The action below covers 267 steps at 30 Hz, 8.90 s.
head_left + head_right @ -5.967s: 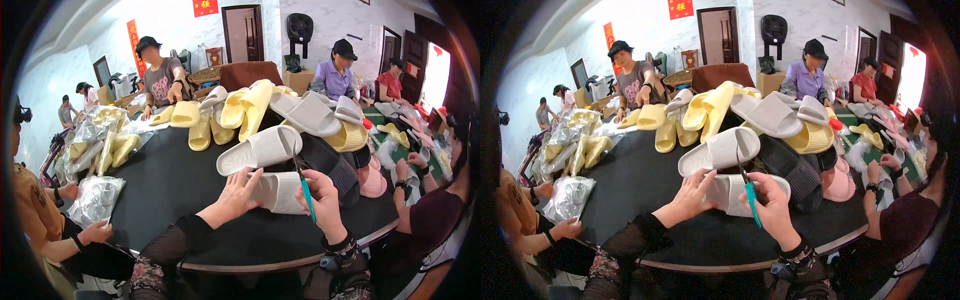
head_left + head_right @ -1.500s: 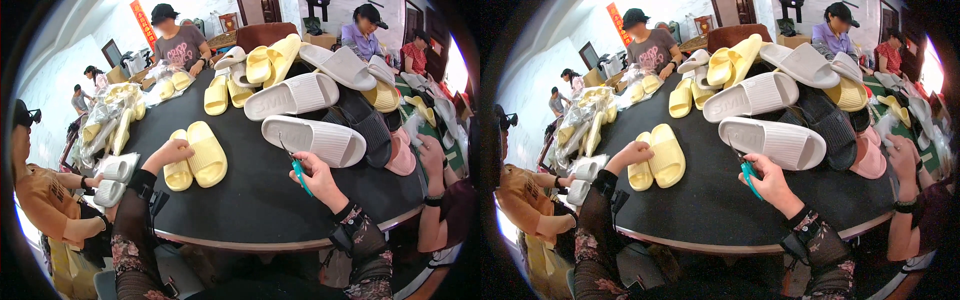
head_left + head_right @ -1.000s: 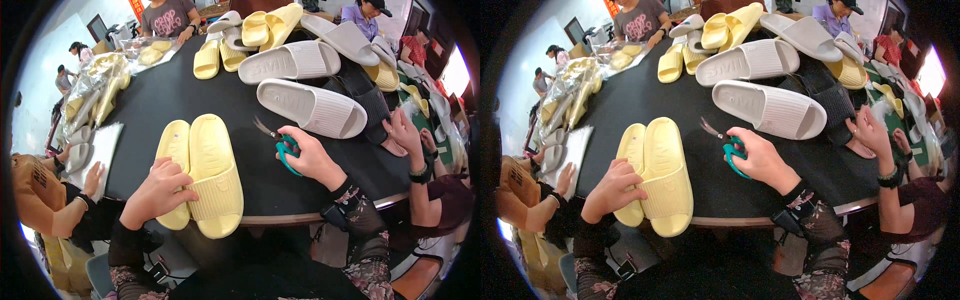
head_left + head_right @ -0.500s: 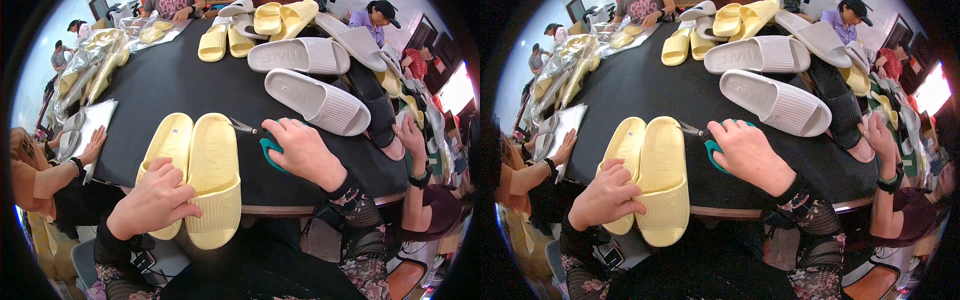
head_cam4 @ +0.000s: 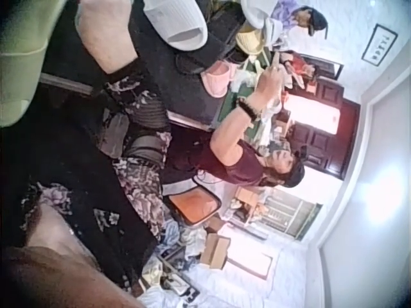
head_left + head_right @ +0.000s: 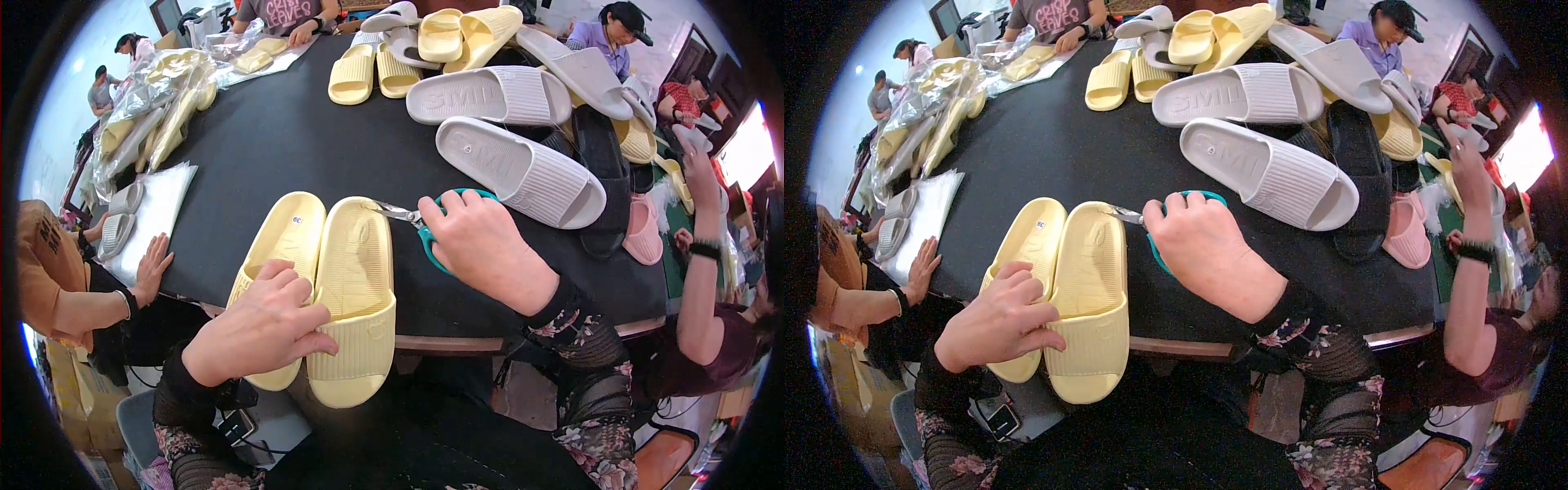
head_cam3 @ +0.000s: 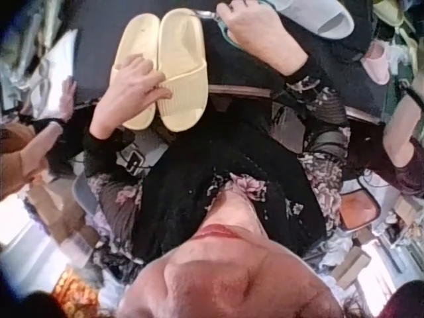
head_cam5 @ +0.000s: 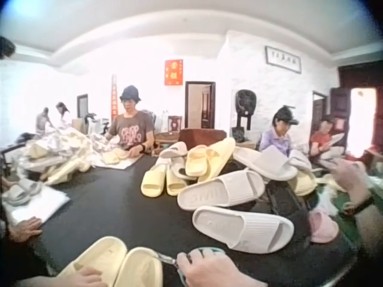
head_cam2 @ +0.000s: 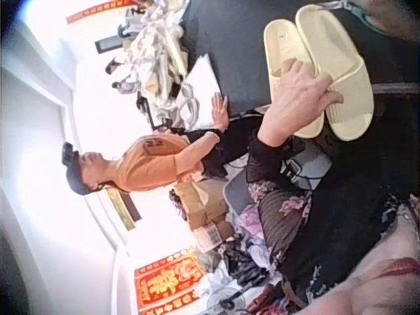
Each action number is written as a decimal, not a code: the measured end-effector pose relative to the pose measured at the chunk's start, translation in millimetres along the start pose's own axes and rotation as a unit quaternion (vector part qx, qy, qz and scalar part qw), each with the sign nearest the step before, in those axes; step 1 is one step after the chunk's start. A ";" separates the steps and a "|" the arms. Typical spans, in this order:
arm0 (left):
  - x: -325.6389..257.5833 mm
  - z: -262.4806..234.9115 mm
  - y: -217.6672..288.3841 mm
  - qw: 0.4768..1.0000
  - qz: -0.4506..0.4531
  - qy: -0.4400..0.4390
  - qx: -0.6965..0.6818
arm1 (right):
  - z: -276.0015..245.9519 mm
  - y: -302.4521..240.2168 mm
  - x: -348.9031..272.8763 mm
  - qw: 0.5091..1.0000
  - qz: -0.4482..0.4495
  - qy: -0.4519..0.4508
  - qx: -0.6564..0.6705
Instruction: The recorder uses scissors to trim excess material or threads from mass-produced plastic sandals in a manufacturing setting.
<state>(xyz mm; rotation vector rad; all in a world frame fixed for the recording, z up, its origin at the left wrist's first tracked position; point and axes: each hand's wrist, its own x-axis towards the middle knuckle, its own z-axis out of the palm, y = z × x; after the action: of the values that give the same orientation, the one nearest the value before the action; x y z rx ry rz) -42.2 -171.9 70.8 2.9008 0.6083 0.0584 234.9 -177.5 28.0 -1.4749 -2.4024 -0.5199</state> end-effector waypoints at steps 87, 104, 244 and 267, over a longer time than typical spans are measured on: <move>0.3 12.6 -21.0 0.996 0.000 -0.014 -0.091 | 10.8 -5.7 2.3 0.992 -0.063 -0.047 -0.098; -0.7 17.0 -36.5 0.967 -0.164 0.100 -0.167 | 13.1 6.4 3.4 0.999 0.027 -0.003 -0.017; 43.8 87.6 51.6 0.801 -0.217 0.392 -0.396 | 30.7 6.8 -24.3 0.966 0.135 0.161 0.150; 47.0 85.1 53.4 0.819 -0.210 0.392 -0.362 | 30.4 14.5 -22.0 0.958 0.112 0.239 0.113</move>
<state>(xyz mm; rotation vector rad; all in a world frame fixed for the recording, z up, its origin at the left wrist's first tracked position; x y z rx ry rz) 28.2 -215.0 -3.1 1.8550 1.0351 1.1756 256.4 -175.6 -6.0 -1.3170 -1.8305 -0.4648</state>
